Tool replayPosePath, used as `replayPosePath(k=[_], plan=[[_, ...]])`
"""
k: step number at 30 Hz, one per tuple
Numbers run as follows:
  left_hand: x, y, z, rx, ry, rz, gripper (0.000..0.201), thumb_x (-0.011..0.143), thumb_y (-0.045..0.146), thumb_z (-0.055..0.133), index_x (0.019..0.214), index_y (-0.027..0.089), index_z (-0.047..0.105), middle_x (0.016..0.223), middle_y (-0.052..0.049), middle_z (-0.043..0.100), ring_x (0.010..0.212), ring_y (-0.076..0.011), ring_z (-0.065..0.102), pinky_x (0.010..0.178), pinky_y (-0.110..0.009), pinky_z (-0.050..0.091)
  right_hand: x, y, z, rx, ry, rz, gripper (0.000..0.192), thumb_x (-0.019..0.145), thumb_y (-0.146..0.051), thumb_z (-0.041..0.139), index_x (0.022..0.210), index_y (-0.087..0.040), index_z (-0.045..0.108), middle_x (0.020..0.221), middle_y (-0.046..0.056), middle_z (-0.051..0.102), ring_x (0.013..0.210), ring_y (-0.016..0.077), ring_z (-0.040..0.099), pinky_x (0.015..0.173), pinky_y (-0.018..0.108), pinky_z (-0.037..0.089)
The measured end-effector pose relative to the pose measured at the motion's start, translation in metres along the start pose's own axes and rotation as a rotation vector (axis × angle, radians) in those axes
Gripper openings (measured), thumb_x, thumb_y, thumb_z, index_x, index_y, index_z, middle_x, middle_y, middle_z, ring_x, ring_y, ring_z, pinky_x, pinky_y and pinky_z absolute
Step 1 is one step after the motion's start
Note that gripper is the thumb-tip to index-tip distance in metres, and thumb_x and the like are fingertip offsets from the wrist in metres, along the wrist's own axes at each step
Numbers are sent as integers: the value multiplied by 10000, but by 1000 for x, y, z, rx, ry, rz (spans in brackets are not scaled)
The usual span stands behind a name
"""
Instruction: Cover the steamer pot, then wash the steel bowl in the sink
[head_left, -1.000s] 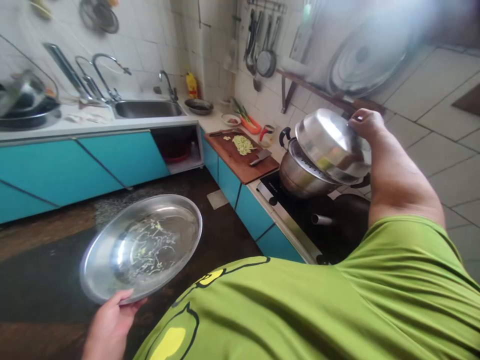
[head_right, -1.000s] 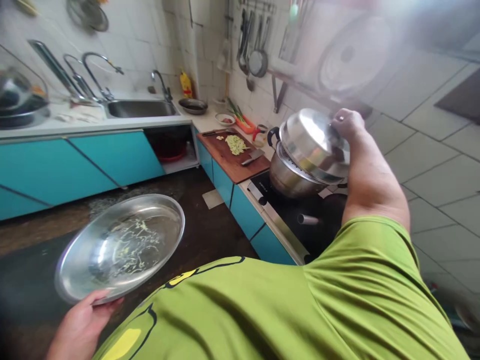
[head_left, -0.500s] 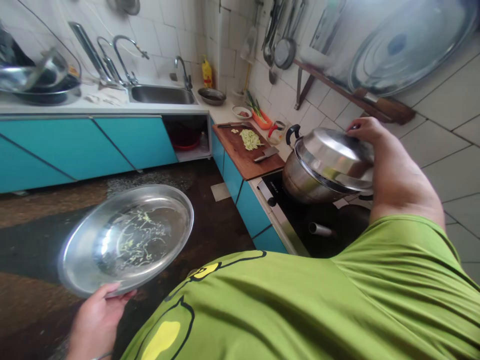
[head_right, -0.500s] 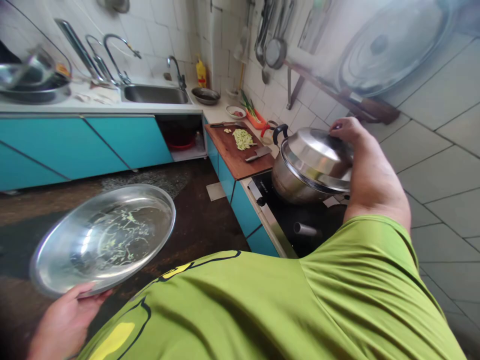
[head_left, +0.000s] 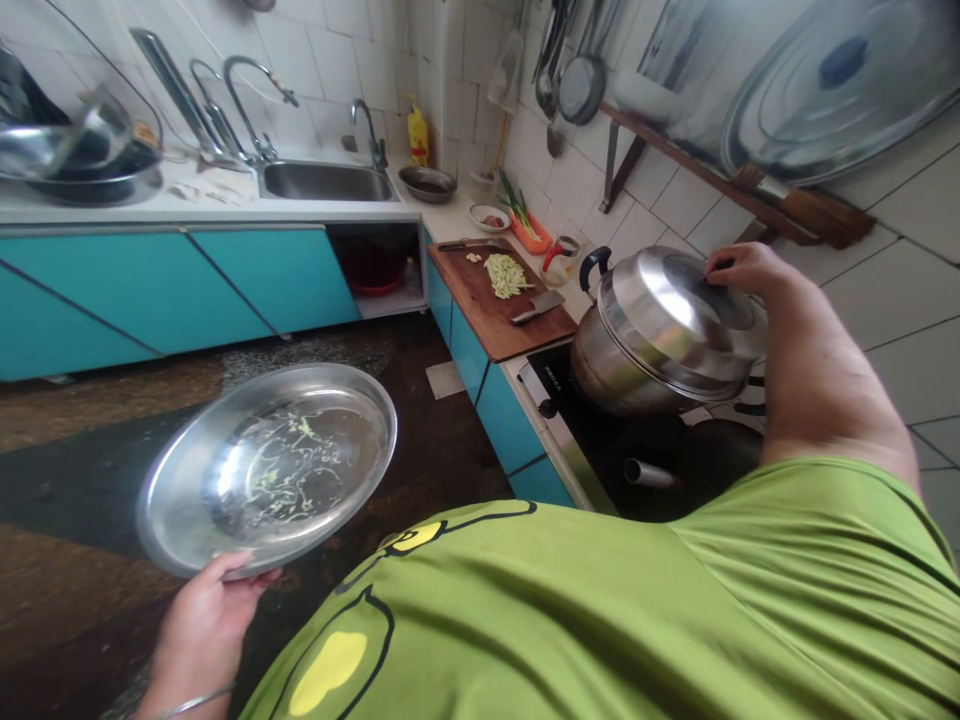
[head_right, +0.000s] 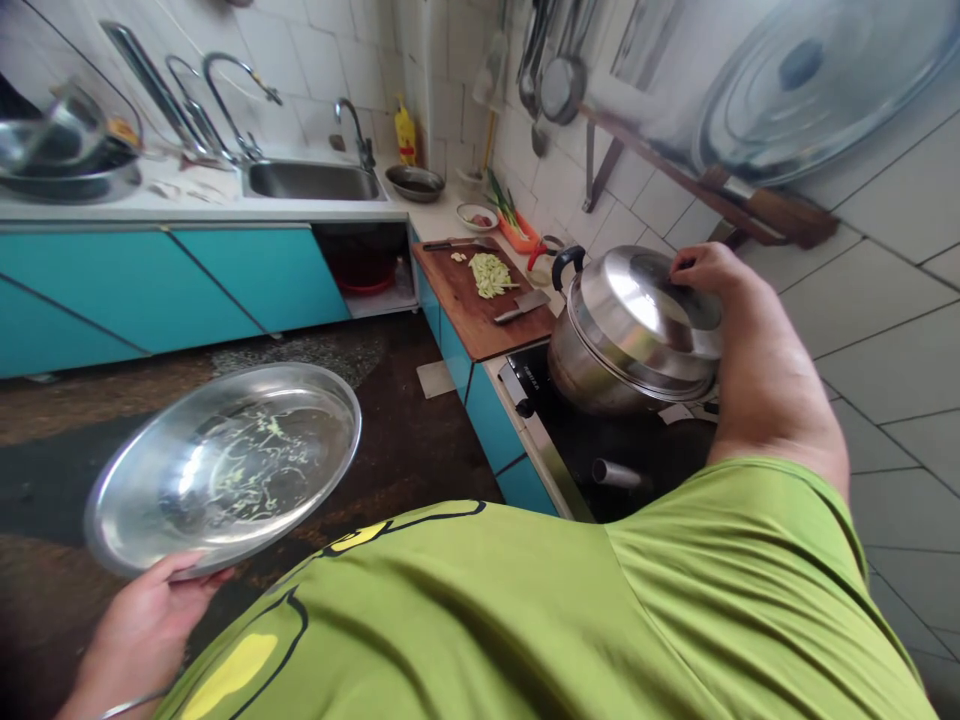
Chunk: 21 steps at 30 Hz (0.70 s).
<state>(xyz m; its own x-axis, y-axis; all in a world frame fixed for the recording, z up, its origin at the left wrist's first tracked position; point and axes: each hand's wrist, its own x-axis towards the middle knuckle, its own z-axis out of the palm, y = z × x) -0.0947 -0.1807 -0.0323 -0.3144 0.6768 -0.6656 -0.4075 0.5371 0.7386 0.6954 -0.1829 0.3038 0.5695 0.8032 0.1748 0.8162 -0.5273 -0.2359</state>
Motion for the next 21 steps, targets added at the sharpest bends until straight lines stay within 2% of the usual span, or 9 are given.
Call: replayPosePath(k=[3,6,10,14,16,18,20,21], plan=[[10,1,9,-6,-22,-6,278,522,10,636,756,159,638,626,25,675,524,-159,605,427,-212,560,-2,2,-3,-56,-71,20,196,845,-196,775,677,-211,677,619,0,630,622,136,491,686,319,415],[19,3,19,10,-42,-23,267,535,3,637,753,156,612,646,26,676,546,-163,614,430,-224,564,-7,2,-2,-61,-85,48,167,815,-89,730,700,-201,682,621,-21,606,645,129,490,707,314,404],[26,11,36,38,-50,-46,265,562,-11,622,769,152,600,656,27,663,578,-159,621,465,-220,564,-10,2,4,-36,-84,22,128,868,-150,701,753,-203,684,654,-17,613,660,127,489,698,300,401],[30,21,50,61,-72,-41,231,604,-5,611,774,149,589,677,17,661,610,-157,617,501,-222,541,-12,0,7,-159,-74,51,61,933,-237,716,888,-197,726,868,43,726,720,129,533,723,307,430],[33,28,55,75,-92,-41,231,607,-5,602,779,149,579,692,12,664,624,-156,613,525,-230,532,-16,-4,8,-232,-52,80,132,967,-275,719,1043,-174,757,1072,96,759,847,146,603,808,328,460],[38,35,60,87,-116,-44,232,604,-3,595,779,148,571,684,8,648,635,-156,605,550,-240,529,-25,-11,7,-302,28,105,365,975,-370,742,1265,-147,731,1327,165,702,1111,204,644,950,378,465],[48,44,65,110,-144,-47,228,600,5,590,778,145,569,670,6,629,646,-156,593,571,-248,527,-41,-25,5,-331,217,110,582,972,-505,725,1410,-127,663,1483,216,600,1353,305,573,1070,457,425],[55,48,66,138,-158,-47,226,597,12,589,779,144,568,664,6,621,649,-155,588,581,-250,526,-52,-36,6,-326,330,97,623,984,-560,682,1423,-118,654,1483,221,597,1395,346,551,1091,488,413]])
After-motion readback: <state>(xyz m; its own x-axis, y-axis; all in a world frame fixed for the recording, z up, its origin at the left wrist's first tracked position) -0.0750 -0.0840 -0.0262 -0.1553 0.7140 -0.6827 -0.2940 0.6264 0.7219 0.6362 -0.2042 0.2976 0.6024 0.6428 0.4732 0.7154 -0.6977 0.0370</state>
